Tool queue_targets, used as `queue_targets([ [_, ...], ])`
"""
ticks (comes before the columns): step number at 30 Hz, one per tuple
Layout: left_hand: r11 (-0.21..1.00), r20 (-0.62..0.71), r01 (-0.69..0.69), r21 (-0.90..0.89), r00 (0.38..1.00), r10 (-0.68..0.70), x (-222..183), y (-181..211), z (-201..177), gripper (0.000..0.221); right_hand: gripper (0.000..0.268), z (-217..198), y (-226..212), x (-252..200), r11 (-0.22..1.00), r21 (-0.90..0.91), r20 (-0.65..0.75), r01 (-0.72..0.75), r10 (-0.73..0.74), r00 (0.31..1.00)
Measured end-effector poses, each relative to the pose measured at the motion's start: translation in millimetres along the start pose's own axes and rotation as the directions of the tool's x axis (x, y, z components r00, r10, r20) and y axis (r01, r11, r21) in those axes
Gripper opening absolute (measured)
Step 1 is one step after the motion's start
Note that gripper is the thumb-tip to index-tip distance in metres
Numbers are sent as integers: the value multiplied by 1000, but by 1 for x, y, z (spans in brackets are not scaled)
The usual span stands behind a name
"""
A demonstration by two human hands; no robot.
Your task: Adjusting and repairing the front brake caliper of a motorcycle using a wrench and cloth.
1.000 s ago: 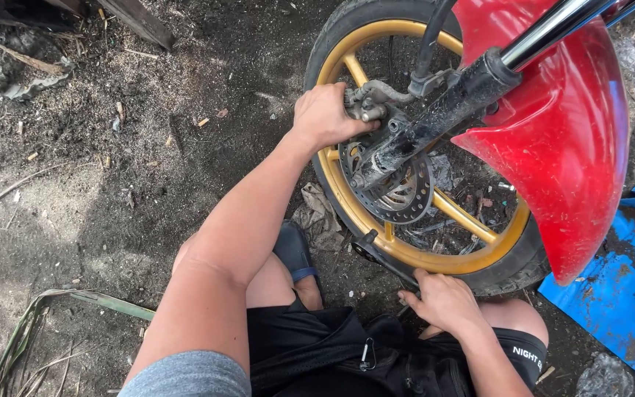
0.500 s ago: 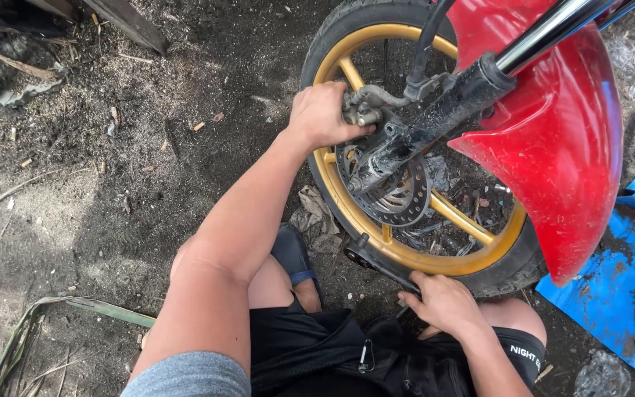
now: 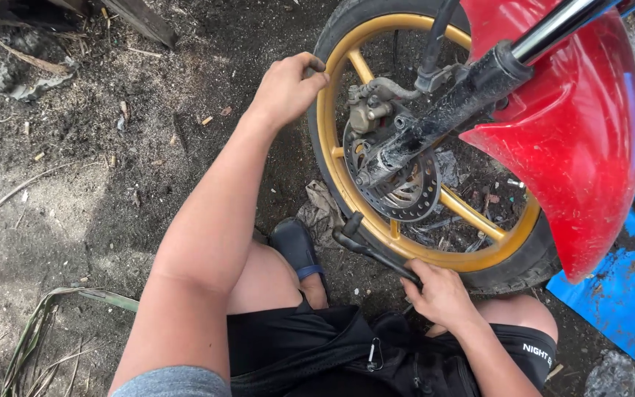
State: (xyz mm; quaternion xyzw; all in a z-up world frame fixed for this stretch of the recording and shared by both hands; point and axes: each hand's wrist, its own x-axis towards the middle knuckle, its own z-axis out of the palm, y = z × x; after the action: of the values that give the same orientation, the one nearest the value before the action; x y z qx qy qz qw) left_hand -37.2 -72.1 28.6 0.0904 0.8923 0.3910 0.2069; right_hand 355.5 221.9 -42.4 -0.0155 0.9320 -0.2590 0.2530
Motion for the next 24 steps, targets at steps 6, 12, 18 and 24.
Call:
queue_targets([
  [6, 967, 396, 123, 225, 895, -206, -20, 36, 7, 89, 28, 11, -6, 7, 977, 65, -45, -203, 206, 978],
  [12, 956, 289, -90, 278, 957, 5, 21, -28, 83, 62, 37, 10, -11, 5, 984, 177, -362, -32, 95, 927],
  [18, 930, 328, -89, 357, 944, -35, 2, -15, 94, 46, 33, -2, -11, 4, 968, 252, -408, 18, 89, 908],
  [24, 878, 246, -109, 467, 969, -11, -5, -20, 101, 40, 32, 24, 41, -3, 989, 108, -482, 98, -34, 876],
])
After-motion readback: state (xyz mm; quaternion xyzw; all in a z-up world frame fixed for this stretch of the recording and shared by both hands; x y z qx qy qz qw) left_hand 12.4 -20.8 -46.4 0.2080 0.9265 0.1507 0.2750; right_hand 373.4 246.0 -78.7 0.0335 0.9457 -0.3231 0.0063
